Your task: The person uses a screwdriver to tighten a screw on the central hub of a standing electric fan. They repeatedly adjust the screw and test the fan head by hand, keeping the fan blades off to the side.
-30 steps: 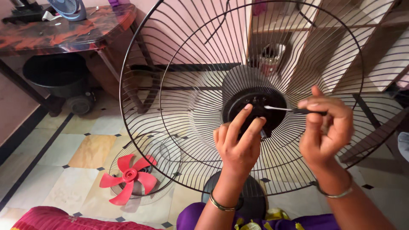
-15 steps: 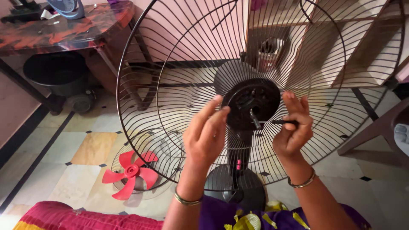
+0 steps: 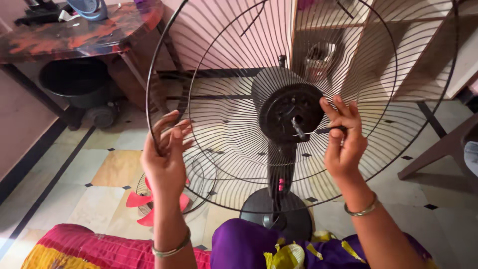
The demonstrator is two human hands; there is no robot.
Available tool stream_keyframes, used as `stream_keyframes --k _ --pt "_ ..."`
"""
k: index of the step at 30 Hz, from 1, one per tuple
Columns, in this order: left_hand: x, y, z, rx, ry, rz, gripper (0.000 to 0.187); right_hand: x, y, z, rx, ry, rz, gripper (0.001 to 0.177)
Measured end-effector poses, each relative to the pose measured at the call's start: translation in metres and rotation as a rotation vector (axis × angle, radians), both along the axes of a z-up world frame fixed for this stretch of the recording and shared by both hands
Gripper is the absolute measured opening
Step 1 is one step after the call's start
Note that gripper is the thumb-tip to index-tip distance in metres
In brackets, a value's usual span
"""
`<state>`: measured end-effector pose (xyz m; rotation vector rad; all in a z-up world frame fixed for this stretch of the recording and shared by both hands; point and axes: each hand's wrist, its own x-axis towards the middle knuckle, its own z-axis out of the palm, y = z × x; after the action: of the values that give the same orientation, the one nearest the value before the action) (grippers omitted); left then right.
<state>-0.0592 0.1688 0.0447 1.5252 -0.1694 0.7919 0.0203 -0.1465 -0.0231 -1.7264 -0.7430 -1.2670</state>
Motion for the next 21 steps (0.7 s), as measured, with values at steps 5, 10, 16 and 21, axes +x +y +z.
stream_keyframes --k 5,10,16,21 --pt "0.008 0.003 -0.027 -0.178 0.023 -0.075 0.031 -0.019 -0.061 -0.001 -0.107 -0.216 -0.181 0.029" --pt "0.003 0.001 -0.040 -0.186 -0.009 -0.061 0.032 -0.034 -0.144 -0.012 0.317 0.062 -0.089 0.024" --pt "-0.008 -0.003 -0.060 -0.148 -0.095 -0.050 0.033 -0.027 -0.152 -0.025 0.447 0.161 0.277 0.030" --pt "-0.011 -0.004 -0.073 -0.118 -0.148 0.012 0.032 -0.031 -0.130 -0.018 0.477 0.089 0.281 0.037"
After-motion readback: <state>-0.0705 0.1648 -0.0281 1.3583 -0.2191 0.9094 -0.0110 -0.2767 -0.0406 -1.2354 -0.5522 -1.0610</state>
